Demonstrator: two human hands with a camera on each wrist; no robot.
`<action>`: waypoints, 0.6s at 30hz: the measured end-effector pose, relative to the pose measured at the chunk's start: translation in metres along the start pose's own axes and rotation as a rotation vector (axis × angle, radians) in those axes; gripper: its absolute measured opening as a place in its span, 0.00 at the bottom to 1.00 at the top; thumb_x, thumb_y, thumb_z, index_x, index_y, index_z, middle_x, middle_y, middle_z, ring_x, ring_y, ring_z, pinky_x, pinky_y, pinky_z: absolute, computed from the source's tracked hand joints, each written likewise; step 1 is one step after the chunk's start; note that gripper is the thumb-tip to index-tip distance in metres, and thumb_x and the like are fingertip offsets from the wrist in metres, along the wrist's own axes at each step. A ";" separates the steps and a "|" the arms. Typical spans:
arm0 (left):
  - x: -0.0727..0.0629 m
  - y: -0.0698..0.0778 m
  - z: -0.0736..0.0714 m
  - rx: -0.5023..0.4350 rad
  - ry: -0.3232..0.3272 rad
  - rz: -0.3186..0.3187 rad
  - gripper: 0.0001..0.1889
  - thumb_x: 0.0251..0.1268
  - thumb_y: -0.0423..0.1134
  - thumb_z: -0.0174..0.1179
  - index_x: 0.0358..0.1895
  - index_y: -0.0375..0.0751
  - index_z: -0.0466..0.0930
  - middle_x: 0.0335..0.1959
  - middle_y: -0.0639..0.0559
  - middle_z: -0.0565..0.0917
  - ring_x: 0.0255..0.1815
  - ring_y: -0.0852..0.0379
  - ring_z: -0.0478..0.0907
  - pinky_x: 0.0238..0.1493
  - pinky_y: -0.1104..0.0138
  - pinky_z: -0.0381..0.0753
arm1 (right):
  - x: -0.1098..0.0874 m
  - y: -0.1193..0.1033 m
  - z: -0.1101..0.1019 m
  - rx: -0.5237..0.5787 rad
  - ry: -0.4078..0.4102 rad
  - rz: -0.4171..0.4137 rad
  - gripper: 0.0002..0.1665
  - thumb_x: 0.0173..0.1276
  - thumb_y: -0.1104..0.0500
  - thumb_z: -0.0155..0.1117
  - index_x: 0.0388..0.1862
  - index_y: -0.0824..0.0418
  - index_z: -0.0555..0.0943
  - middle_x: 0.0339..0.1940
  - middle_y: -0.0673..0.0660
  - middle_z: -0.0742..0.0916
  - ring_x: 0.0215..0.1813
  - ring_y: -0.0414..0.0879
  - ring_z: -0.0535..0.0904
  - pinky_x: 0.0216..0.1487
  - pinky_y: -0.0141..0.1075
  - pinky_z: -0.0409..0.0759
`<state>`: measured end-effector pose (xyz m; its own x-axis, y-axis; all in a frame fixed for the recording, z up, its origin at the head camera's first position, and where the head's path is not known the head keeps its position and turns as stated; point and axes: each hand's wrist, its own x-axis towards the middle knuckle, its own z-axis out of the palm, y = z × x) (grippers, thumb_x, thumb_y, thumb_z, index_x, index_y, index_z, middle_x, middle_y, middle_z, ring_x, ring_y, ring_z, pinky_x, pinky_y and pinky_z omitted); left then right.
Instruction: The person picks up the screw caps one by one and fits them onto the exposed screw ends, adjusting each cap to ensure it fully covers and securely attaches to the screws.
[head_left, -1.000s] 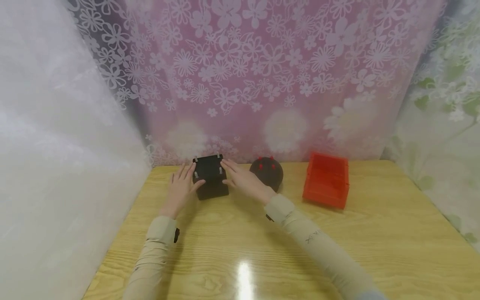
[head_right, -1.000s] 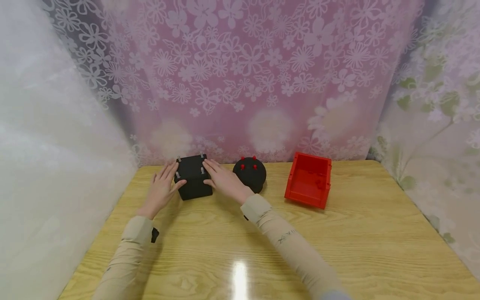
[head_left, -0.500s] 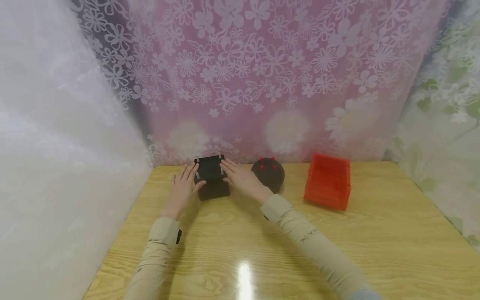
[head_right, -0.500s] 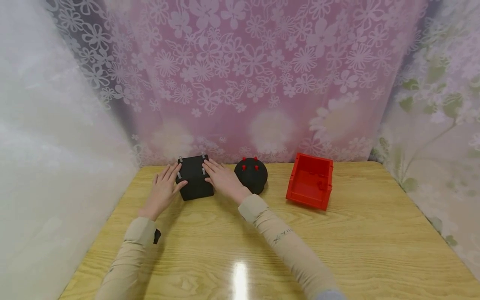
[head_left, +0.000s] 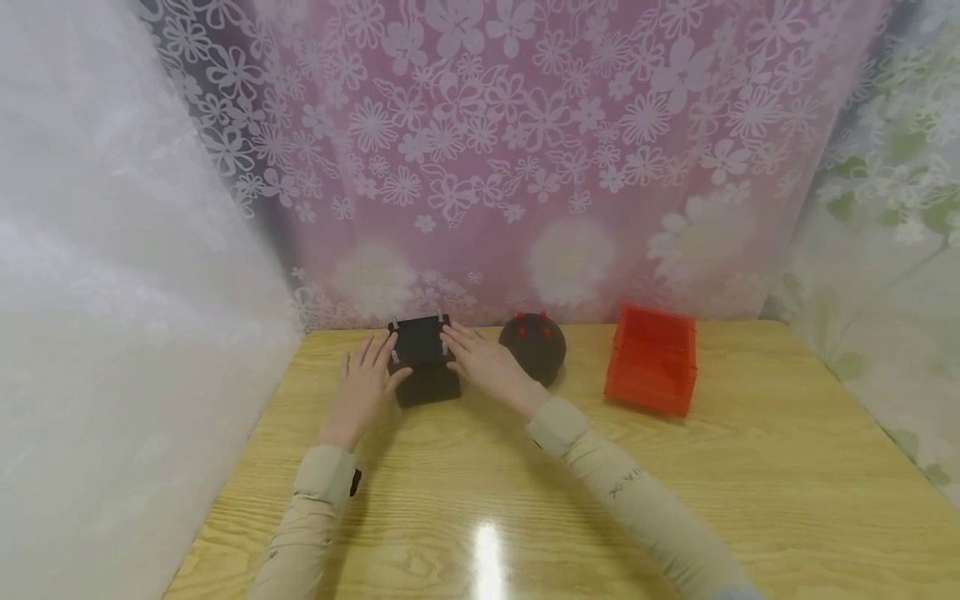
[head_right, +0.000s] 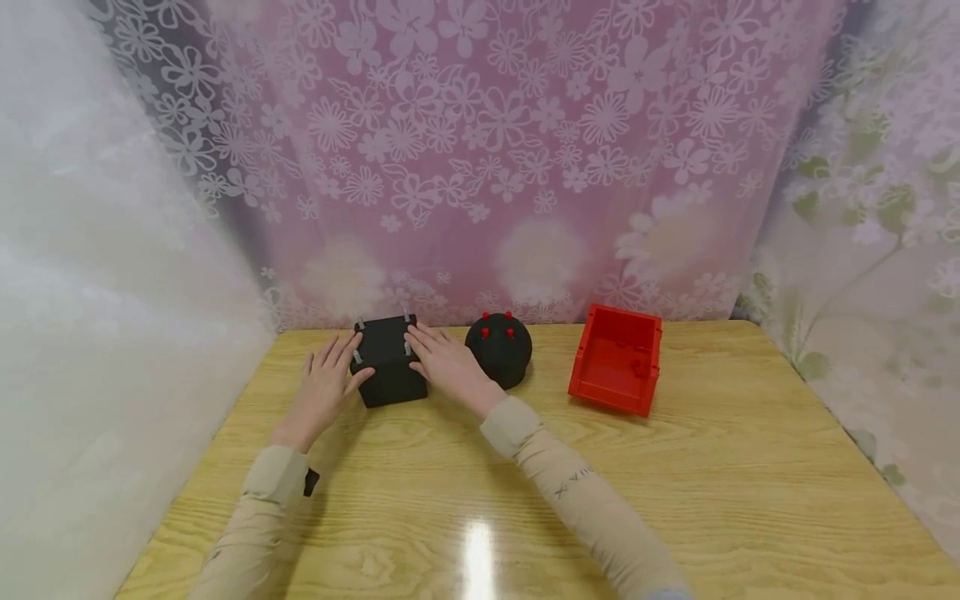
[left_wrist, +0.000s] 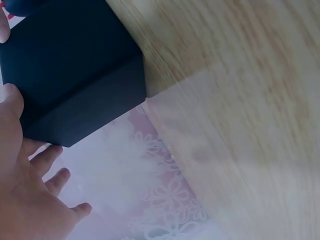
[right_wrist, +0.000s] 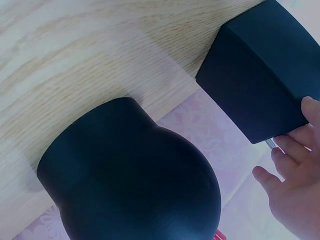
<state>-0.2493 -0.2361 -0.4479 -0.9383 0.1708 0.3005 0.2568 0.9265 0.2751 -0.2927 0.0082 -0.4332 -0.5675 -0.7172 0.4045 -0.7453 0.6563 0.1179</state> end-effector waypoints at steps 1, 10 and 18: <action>-0.001 0.001 0.000 0.003 -0.002 -0.001 0.39 0.76 0.56 0.55 0.81 0.42 0.54 0.81 0.42 0.57 0.82 0.40 0.47 0.77 0.36 0.42 | -0.001 0.000 0.000 -0.001 0.010 -0.006 0.33 0.76 0.53 0.62 0.73 0.67 0.71 0.74 0.62 0.74 0.77 0.55 0.67 0.76 0.48 0.64; -0.011 0.011 -0.002 0.022 0.004 -0.002 0.38 0.76 0.56 0.54 0.81 0.42 0.56 0.81 0.43 0.58 0.82 0.39 0.48 0.78 0.37 0.43 | -0.013 -0.005 -0.004 0.008 0.057 -0.012 0.32 0.76 0.53 0.63 0.73 0.67 0.72 0.72 0.63 0.76 0.75 0.56 0.70 0.74 0.47 0.69; -0.020 0.019 -0.004 0.037 0.023 0.012 0.38 0.76 0.56 0.55 0.80 0.41 0.56 0.80 0.42 0.60 0.81 0.39 0.50 0.77 0.36 0.45 | -0.021 -0.010 -0.009 0.029 0.040 -0.002 0.33 0.76 0.52 0.62 0.74 0.67 0.70 0.74 0.64 0.74 0.75 0.56 0.69 0.72 0.51 0.71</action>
<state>-0.2246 -0.2236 -0.4456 -0.9295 0.1749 0.3247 0.2591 0.9362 0.2374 -0.2701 0.0194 -0.4348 -0.5523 -0.7078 0.4405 -0.7564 0.6476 0.0922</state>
